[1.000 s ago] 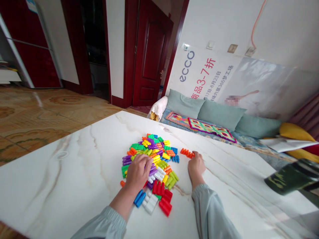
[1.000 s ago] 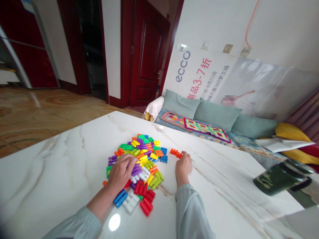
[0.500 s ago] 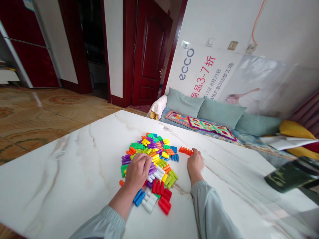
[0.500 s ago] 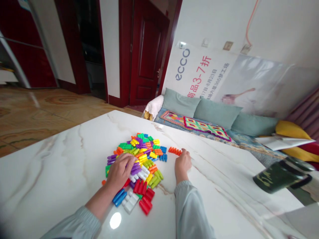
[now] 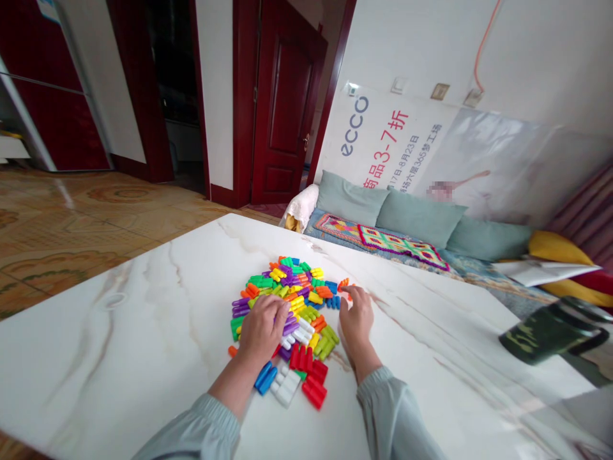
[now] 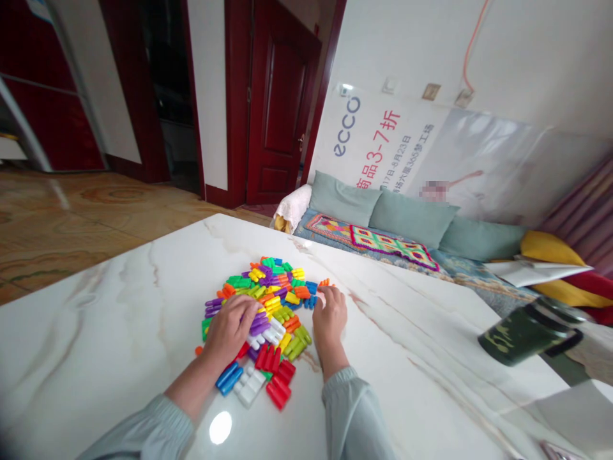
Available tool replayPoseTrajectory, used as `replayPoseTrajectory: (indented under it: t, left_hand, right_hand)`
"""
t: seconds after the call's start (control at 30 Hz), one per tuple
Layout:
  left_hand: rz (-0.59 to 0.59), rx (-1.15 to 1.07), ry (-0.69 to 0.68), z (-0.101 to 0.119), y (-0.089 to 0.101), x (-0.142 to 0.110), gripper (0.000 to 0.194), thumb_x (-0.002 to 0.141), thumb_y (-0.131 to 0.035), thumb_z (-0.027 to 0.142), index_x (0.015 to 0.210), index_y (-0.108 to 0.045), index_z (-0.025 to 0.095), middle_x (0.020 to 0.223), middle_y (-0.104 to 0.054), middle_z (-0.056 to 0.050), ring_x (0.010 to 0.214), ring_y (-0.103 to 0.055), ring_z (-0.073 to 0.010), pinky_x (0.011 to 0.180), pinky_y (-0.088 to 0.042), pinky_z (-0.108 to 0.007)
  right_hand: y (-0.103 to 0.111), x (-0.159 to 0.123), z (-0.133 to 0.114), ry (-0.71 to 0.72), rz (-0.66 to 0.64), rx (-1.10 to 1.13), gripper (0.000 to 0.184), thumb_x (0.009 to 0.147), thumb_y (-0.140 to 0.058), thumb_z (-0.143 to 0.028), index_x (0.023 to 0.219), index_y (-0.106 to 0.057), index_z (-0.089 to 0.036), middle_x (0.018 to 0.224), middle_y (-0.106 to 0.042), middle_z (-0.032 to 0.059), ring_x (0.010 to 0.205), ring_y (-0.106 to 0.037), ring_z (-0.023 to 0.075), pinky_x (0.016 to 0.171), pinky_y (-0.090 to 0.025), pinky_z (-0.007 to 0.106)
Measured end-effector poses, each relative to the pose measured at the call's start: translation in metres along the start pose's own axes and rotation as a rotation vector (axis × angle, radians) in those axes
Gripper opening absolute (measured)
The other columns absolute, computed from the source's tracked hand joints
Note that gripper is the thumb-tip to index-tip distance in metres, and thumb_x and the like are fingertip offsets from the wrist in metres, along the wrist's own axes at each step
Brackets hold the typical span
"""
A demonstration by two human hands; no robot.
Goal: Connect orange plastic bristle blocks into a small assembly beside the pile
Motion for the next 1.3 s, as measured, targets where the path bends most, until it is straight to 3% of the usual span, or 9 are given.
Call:
replayPoseTrajectory:
  t: [0.27,0.4,0.5,0.6,0.7,0.83,1.0,1.1,1.3]
  left_hand:
    - [0.009,0.01,0.002,0.0,0.0,-0.001,0.031,0.099,-0.04,0.028,0.083,-0.064,0.019,0.087,-0.066,-0.006,0.089,-0.061,-0.02,0.082,-0.05,-0.035]
    - [-0.006,0.01,0.016,0.0,0.0,-0.001,0.031,0.099,-0.039,0.027,0.084,-0.065,0.019,0.088,-0.065,-0.006,0.091,-0.06,-0.0203,0.084,-0.049,-0.036]
    - [-0.006,0.008,0.023,0.0,0.0,-0.001,0.03,0.099,-0.039,0.027,0.084,-0.064,0.019,0.088,-0.065,-0.006,0.091,-0.06,-0.0205,0.084,-0.049,-0.036]
    - [0.0,0.003,0.023,-0.001,-0.001,-0.001,0.029,0.099,-0.04,0.028,0.083,-0.063,0.019,0.088,-0.066,-0.006,0.09,-0.06,-0.0203,0.084,-0.049,-0.036]
    - [0.005,-0.001,0.022,0.0,0.0,0.0,0.03,0.099,-0.04,0.028,0.082,-0.063,0.019,0.088,-0.066,-0.006,0.09,-0.06,-0.0203,0.084,-0.049,-0.035]
    - [0.016,0.002,0.017,0.003,0.001,0.001,0.032,0.099,-0.039,0.029,0.081,-0.063,0.019,0.087,-0.066,-0.006,0.089,-0.06,-0.0202,0.083,-0.05,-0.035]
    - [0.014,0.003,0.016,0.005,0.001,0.002,0.031,0.099,-0.04,0.029,0.08,-0.063,0.019,0.087,-0.066,-0.006,0.088,-0.06,-0.0204,0.082,-0.05,-0.036]
    - [0.018,0.009,0.014,0.004,0.0,0.002,0.031,0.099,-0.04,0.028,0.081,-0.064,0.019,0.087,-0.066,-0.006,0.089,-0.06,-0.0207,0.083,-0.05,-0.036]
    - [0.015,0.007,0.021,0.004,0.0,0.002,0.03,0.099,-0.041,0.028,0.082,-0.064,0.019,0.087,-0.066,-0.006,0.089,-0.06,-0.0207,0.083,-0.05,-0.036]
  right_hand:
    - [0.0,0.008,0.01,-0.162,0.03,-0.085,0.045,0.081,-0.042,-0.012,0.124,-0.053,-0.015,0.129,-0.053,0.0131,0.122,-0.046,0.023,0.103,-0.036,0.032]
    - [-0.001,0.031,0.019,-0.252,-0.168,-0.266,0.052,0.085,-0.051,-0.024,0.135,-0.045,-0.014,0.13,-0.055,0.0136,0.122,-0.049,0.0251,0.1,-0.038,0.032]
    - [-0.004,0.039,0.025,-0.37,-0.291,-0.356,0.044,0.087,-0.052,-0.032,0.128,-0.052,-0.015,0.118,-0.062,0.0131,0.11,-0.059,0.0259,0.087,-0.045,0.032]
    - [-0.001,0.04,0.036,-0.409,-0.319,-0.385,0.032,0.089,-0.045,-0.025,0.116,-0.061,-0.018,0.112,-0.066,0.0121,0.099,-0.064,0.0239,0.077,-0.047,0.031]
    - [0.007,0.044,0.05,-0.418,-0.331,-0.424,0.034,0.087,-0.042,-0.018,0.115,-0.064,-0.017,0.11,-0.067,0.0137,0.099,-0.064,0.025,0.077,-0.046,0.033]
    - [0.019,0.058,0.056,-0.319,-0.346,-0.461,0.043,0.08,-0.048,-0.012,0.121,-0.063,-0.017,0.12,-0.063,0.0138,0.112,-0.057,0.0291,0.085,-0.044,0.038]
    - [0.011,0.077,0.037,0.014,-0.421,-0.429,0.061,0.079,-0.052,-0.004,0.134,-0.054,-0.031,0.138,-0.055,0.0019,0.126,-0.045,0.021,0.099,-0.034,0.034]
    - [0.0,0.085,0.029,0.137,-0.507,-0.43,0.052,0.081,-0.058,-0.007,0.124,-0.062,-0.034,0.128,-0.063,-0.0003,0.12,-0.048,0.0196,0.098,-0.031,0.033]
    - [0.0,0.089,0.029,0.181,-0.58,-0.509,0.027,0.087,-0.055,-0.014,0.101,-0.074,-0.028,0.106,-0.072,0.0038,0.107,-0.053,0.0216,0.093,-0.029,0.034]
Point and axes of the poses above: each hand's wrist, its own x-axis towards the middle knuckle, its own y-axis out of the back of the hand, z = x × y, the point moved 1 cm from there along x, towards the middle knuckle
